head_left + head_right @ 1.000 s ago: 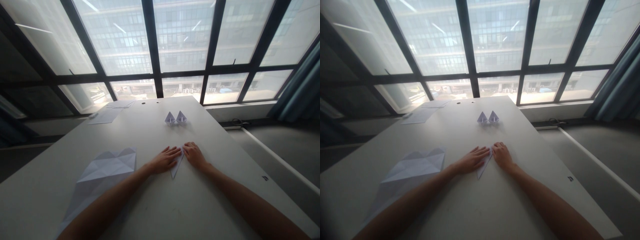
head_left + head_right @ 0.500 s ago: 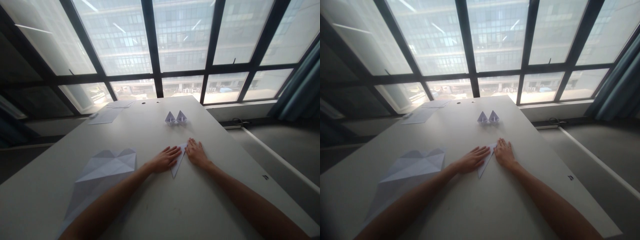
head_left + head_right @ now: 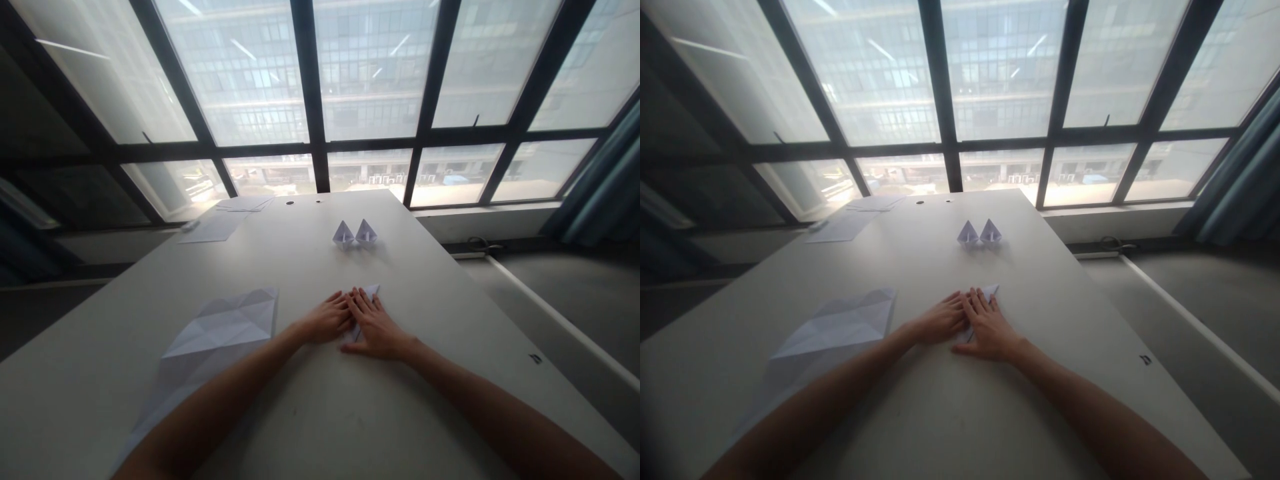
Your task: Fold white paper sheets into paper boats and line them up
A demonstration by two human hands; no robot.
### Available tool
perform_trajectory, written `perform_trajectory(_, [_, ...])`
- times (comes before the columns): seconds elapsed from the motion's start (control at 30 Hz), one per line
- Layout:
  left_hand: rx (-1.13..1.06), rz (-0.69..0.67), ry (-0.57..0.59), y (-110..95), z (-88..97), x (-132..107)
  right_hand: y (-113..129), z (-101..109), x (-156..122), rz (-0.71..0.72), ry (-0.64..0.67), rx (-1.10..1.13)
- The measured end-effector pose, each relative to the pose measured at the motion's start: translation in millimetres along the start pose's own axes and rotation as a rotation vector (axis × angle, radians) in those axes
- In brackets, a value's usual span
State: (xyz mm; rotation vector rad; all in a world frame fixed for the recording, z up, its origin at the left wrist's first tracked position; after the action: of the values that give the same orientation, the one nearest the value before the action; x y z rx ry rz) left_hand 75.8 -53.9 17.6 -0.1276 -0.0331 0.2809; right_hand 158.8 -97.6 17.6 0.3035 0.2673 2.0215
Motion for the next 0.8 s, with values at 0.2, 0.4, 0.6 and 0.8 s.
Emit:
perform_trajectory(0.2, [-0.054, 0.001, 0.005, -1, 5.8, -1, -34, 0, 3, -0.222, -0.014, -0.048])
perform_trajectory(0.4, [-0.057, -0.001, 0.027, -3, 9.3, -2, -74, 7, 3, -0.413, -0.064, -0.086])
perform_trajectory(0.6, [-0.057, 0.012, 0.042, -4, 9.7, -2, -86, 14, 0, -0.485, -0.172, -0.08])
perform_trajectory(0.8, [-0.064, 0.061, -0.01, 2, 4.3, 0, -63, 14, 6, -0.218, -0.115, -0.025])
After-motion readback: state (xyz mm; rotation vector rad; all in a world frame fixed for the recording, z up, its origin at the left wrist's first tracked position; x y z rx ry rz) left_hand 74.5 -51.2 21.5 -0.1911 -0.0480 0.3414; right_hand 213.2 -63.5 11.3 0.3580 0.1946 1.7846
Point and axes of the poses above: each hand's wrist, its own x-axis towards the middle knuckle, its own z-axis out of the back of the hand, y = z × x, the point moved 7 cm from there along x, towards the middle knuckle, and after that the axes turned 5 degrees about y, right-handed, at the moved point
